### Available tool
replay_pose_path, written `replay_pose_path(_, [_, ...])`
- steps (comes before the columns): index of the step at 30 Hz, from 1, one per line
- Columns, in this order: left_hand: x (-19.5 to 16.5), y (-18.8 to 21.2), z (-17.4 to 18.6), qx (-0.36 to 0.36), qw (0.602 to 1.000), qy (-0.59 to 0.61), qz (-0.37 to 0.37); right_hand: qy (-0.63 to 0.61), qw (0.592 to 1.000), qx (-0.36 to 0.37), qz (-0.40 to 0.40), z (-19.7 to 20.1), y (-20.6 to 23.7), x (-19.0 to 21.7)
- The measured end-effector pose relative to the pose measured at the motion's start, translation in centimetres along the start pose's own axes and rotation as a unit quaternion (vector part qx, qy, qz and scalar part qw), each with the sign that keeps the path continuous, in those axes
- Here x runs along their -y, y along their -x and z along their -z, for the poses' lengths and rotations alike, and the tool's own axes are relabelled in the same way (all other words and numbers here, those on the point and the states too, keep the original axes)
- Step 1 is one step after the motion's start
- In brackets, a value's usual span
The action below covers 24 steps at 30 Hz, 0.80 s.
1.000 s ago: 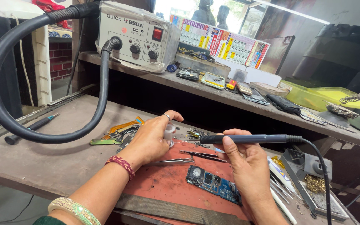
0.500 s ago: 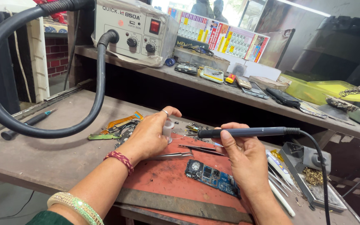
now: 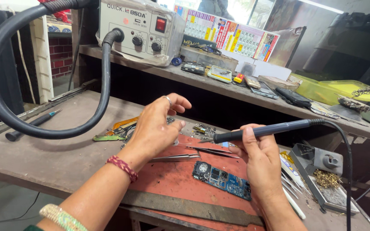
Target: The person uses a soldering iron and tweezers to solder components on a small blue circuit board. They repeatedly apply solder to specific points on the board while holding it steady with their left hand.
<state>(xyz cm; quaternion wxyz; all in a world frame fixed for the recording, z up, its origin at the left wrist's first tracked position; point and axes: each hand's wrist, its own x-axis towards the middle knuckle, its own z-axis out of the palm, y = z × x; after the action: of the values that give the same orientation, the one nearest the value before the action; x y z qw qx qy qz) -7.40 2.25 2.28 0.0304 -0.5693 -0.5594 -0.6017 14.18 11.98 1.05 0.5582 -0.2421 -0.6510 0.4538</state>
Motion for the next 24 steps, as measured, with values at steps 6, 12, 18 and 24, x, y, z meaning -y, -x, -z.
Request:
replay_pose_path(6, [-0.4, 0.7, 0.3, -0.008, 1.000, 0.010, 0.026, -0.010, 1.000, -0.004, -0.003, 0.1, 0.1, 0.0])
replay_pose_path(12, [-0.7, 0.7, 0.6, -0.011, 0.999, 0.035, 0.018, 0.000, 1.000, -0.006, -0.025, -0.3, 0.3, 0.7])
replay_pose_path(18, [-1.5, 0.8, 0.7, 0.069, 0.988, 0.065, 0.119, 0.011, 1.000, -0.011, -0.028, -0.4, 0.4, 1.0])
replay_pose_path(24, [-1.5, 1.6, 0.1, 0.136, 0.987, 0.055, 0.065, 0.032, 0.999, -0.018, -0.024, 0.4, -0.3, 0.6])
